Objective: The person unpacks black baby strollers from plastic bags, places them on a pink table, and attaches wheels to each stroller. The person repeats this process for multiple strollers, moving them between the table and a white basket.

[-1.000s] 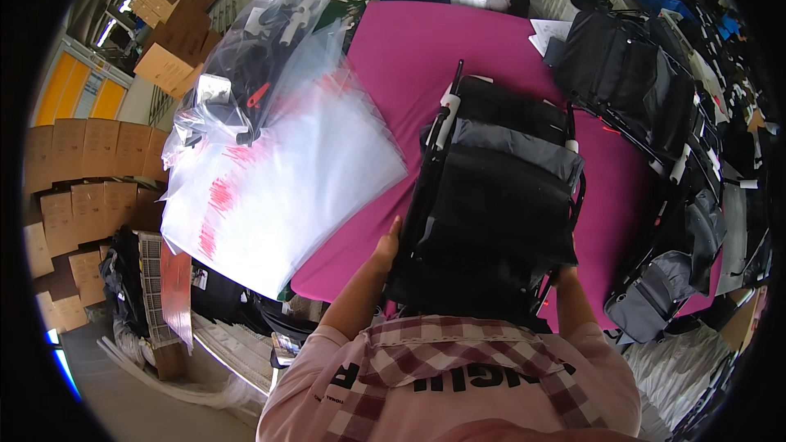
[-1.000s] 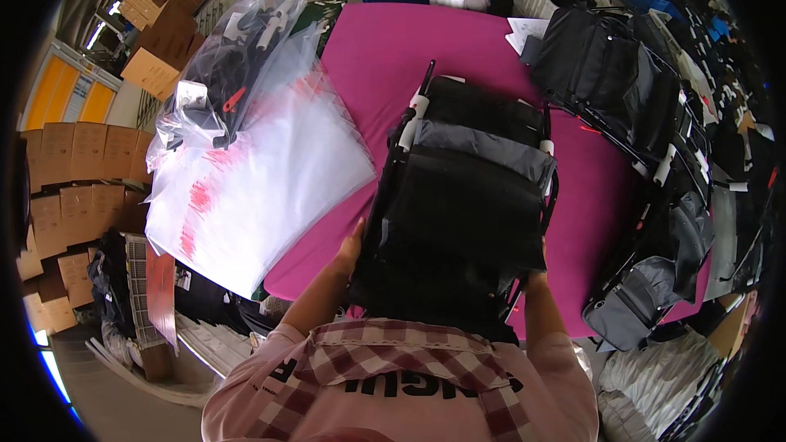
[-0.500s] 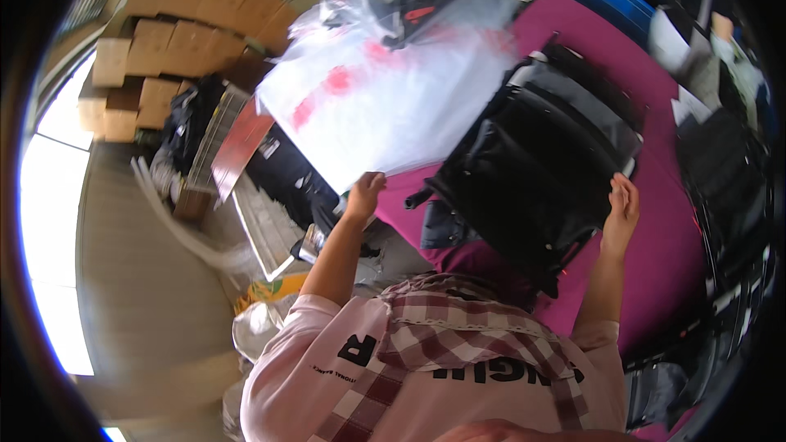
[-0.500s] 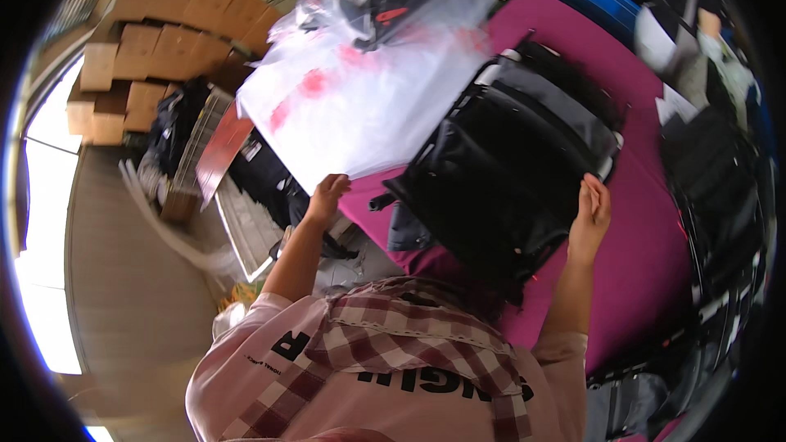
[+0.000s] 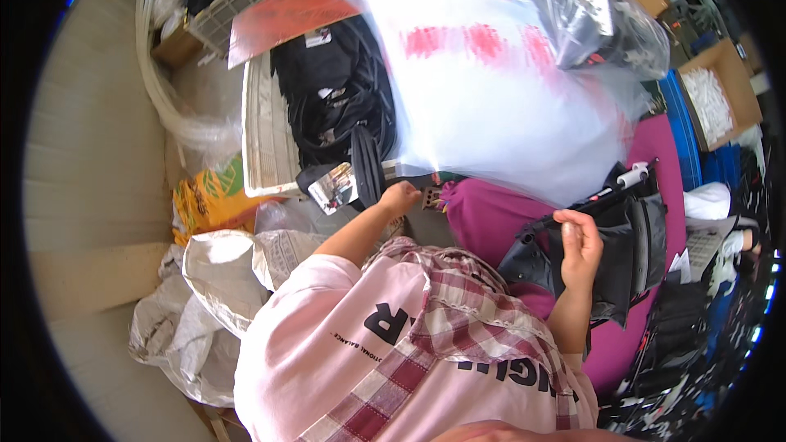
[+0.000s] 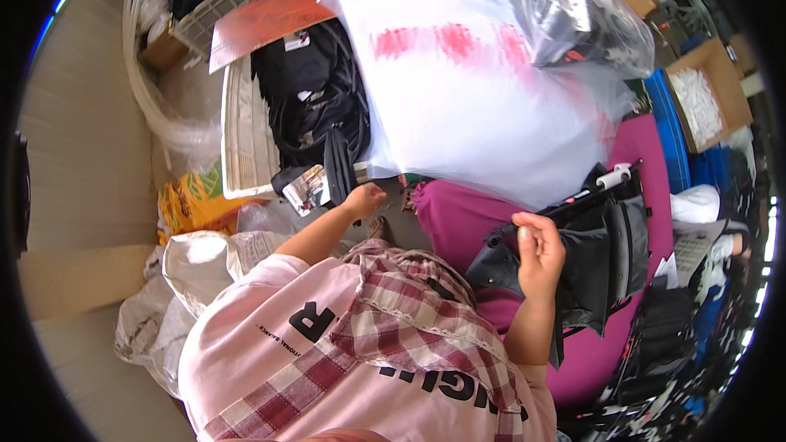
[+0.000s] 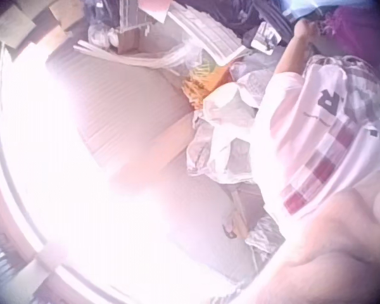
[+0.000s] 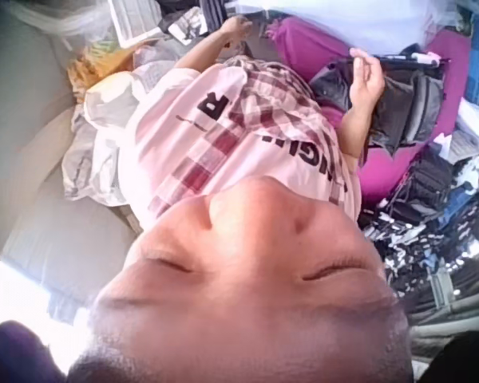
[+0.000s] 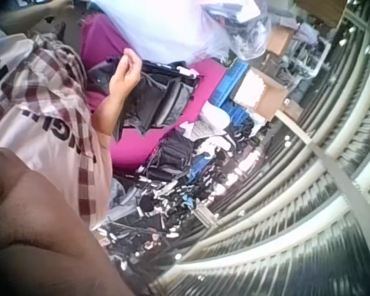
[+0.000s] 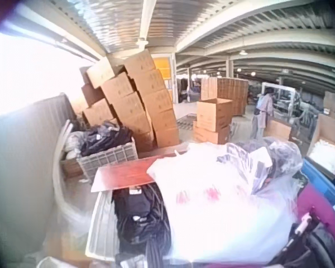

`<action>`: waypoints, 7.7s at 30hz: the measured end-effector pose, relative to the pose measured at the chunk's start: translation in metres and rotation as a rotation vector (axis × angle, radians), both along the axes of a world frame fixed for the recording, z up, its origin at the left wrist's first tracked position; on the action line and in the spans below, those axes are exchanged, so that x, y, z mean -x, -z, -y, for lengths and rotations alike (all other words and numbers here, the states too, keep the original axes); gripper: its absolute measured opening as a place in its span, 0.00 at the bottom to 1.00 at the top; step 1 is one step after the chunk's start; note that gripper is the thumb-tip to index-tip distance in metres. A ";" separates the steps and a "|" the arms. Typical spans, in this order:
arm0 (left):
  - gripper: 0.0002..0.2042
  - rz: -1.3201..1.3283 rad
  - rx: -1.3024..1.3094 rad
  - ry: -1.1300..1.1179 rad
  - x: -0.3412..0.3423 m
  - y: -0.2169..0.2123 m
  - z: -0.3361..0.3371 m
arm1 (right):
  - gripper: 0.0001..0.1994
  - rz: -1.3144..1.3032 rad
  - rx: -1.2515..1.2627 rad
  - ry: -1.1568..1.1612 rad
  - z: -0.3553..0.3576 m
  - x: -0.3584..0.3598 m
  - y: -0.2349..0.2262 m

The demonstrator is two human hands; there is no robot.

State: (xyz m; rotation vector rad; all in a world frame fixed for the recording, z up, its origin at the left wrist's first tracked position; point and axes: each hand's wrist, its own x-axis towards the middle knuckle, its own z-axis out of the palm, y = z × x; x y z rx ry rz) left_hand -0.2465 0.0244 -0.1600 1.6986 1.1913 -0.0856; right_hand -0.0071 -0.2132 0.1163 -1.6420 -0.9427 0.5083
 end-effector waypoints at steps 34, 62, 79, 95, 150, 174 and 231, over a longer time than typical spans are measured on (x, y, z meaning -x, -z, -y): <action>0.13 0.992 0.693 -1.248 0.056 -0.075 -0.187 | 0.12 -0.148 0.601 -0.456 -0.114 0.088 0.071; 0.24 0.718 -1.144 0.844 -0.131 -0.332 0.142 | 0.10 -0.444 -0.653 0.216 0.031 0.008 -0.025; 0.48 2.020 0.589 0.217 -0.157 -0.433 0.120 | 0.12 1.326 -0.427 0.404 0.143 -0.044 -0.113; 0.33 1.163 -0.578 0.553 -0.171 -0.265 0.007 | 0.15 1.158 -0.604 0.876 0.062 -0.102 -0.191; 0.37 0.774 0.836 0.659 -0.316 -0.271 0.140 | 0.29 -0.223 -0.068 1.295 0.251 0.003 -0.050; 0.28 0.575 -0.276 0.931 -0.567 -0.106 0.286 | 0.22 0.511 0.404 1.110 0.328 -0.234 0.138; 0.28 -0.532 -0.985 2.317 -0.071 -0.073 0.466 | 0.23 -1.663 0.498 2.011 0.543 0.549 0.468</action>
